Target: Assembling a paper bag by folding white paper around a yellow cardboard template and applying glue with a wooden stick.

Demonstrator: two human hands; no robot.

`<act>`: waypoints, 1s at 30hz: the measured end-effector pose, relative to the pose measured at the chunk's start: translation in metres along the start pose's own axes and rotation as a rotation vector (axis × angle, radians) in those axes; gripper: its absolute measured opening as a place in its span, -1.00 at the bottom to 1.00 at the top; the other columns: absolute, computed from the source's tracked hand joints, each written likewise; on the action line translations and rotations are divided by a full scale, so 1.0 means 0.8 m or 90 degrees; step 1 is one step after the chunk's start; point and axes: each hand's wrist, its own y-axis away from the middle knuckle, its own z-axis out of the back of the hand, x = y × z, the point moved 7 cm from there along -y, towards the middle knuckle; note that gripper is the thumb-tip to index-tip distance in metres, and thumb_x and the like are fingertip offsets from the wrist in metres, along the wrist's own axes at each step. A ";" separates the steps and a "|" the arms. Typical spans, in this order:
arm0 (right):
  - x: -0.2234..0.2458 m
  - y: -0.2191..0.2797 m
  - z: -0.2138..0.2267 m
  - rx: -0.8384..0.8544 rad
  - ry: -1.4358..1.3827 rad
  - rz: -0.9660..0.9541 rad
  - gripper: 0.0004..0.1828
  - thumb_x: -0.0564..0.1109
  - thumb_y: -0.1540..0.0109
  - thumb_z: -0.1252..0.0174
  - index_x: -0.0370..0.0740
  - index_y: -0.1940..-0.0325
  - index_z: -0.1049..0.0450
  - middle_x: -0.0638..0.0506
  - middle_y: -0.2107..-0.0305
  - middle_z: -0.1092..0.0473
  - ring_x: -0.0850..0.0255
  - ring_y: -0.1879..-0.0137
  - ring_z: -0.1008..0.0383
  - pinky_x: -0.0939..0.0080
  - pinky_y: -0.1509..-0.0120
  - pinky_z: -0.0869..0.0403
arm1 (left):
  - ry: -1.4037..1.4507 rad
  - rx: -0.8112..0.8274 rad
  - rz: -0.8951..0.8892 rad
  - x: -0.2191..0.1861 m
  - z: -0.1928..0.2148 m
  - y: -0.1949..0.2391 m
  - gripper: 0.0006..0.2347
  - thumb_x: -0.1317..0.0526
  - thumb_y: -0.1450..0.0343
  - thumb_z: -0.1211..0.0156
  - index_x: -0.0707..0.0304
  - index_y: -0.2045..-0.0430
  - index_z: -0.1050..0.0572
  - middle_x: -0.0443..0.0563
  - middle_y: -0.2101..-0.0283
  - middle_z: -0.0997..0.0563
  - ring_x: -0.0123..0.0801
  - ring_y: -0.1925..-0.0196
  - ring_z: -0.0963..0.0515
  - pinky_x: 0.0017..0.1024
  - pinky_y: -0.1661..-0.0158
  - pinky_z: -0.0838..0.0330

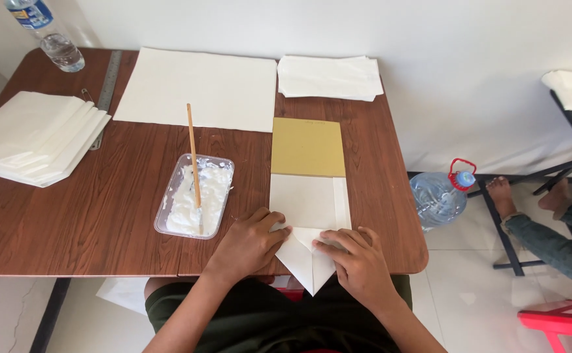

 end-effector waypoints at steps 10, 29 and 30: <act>0.003 0.009 -0.003 0.031 -0.002 -0.014 -0.43 -0.37 -0.08 -0.12 0.05 -0.12 -0.57 0.20 -0.14 -0.47 0.22 -0.16 -0.46 -0.24 -0.43 -0.13 | -0.036 0.017 -0.022 -0.011 -0.004 0.011 -0.84 0.34 -0.46 -0.10 0.22 0.11 -0.53 0.04 0.20 -0.56 -0.10 0.21 -0.53 -0.20 0.36 -0.49; 0.010 0.011 0.015 0.175 0.006 -0.093 -0.60 -0.07 -0.24 -0.06 0.25 -0.13 -0.58 0.21 -0.18 -0.39 0.28 -0.29 -0.38 -0.98 -0.27 0.09 | 0.089 0.104 0.119 -0.018 -0.015 0.022 -0.46 -0.12 -0.38 -0.16 0.23 -0.17 -0.50 0.21 -0.24 -0.48 0.14 -0.28 -0.37 0.12 -0.20 -0.25; -0.002 0.014 0.013 0.187 0.016 -0.130 -0.60 -0.02 -0.23 -0.08 0.32 -0.12 -0.58 0.27 -0.20 -0.38 0.33 -0.30 -0.37 -0.94 -0.31 0.11 | 0.096 0.123 0.108 -0.022 -0.020 0.021 -0.43 -0.14 -0.38 -0.13 0.22 -0.21 -0.46 0.21 -0.29 -0.45 0.14 -0.33 -0.34 0.16 -0.25 -0.18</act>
